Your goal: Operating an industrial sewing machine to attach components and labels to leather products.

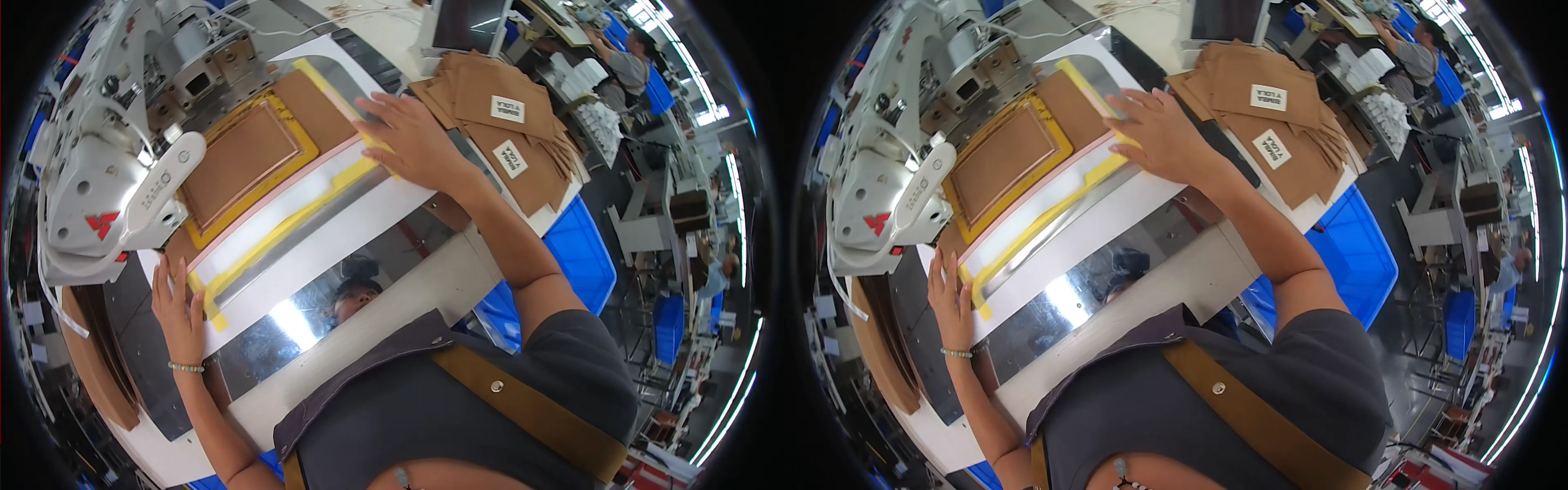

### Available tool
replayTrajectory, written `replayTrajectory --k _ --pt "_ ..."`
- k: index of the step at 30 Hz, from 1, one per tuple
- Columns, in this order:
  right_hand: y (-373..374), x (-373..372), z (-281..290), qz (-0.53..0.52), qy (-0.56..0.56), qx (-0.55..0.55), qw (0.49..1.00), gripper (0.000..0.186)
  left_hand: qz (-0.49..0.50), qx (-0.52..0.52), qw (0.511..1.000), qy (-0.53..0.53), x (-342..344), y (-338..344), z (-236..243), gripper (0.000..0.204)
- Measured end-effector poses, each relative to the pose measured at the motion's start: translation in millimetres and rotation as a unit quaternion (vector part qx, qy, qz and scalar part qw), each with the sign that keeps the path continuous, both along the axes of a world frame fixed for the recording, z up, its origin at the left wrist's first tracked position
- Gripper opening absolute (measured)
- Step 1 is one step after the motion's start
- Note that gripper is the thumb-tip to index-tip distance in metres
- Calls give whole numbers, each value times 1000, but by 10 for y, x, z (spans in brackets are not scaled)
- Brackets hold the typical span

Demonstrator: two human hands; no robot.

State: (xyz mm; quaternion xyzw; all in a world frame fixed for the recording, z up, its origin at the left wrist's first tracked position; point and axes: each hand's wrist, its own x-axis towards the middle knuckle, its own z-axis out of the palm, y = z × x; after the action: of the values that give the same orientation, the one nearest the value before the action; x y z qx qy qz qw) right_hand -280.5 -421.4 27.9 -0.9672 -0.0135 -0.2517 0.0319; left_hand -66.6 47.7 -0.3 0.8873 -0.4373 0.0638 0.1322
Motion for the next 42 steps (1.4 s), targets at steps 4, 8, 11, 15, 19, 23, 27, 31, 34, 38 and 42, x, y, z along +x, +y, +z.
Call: replayTrajectory --k 4,8,11,15,19,23,27,31,34,38,42 --pt "-487 -355 429 -134 -153 5 979 28 11 7 1000 -2 4 -2 -20 57" --pt "-1028 -879 593 -300 -68 -102 946 26 11 -6 1000 -12 -11 6 -17 59" --pt "-1258 -999 403 -371 -10 -88 925 23 21 -16 1000 -11 -46 -9 -1 62" --pt "-1452 -972 352 -366 43 2 930 18 16 -54 998 -5 -34 -3 100 64" --pt "-1554 -900 415 -360 54 -60 929 18 23 -69 997 11 -17 76 266 57" --pt "-1628 -861 438 -443 150 -9 884 25 34 -41 998 16 -19 194 422 52" --pt "-1556 -708 677 -407 213 44 887 17 42 -40 997 50 -24 290 519 49" --pt "-1044 -314 1031 -116 97 207 967 15 25 -35 998 40 37 243 518 49" --pt "-441 405 992 99 39 249 963 13 -21 -35 999 33 110 76 438 48" --pt "273 1404 706 173 50 152 972 22 -16 -3 1000 9 215 -208 304 49" --pt "876 2007 257 149 63 79 984 18 -46 -17 999 10 294 -390 226 49"
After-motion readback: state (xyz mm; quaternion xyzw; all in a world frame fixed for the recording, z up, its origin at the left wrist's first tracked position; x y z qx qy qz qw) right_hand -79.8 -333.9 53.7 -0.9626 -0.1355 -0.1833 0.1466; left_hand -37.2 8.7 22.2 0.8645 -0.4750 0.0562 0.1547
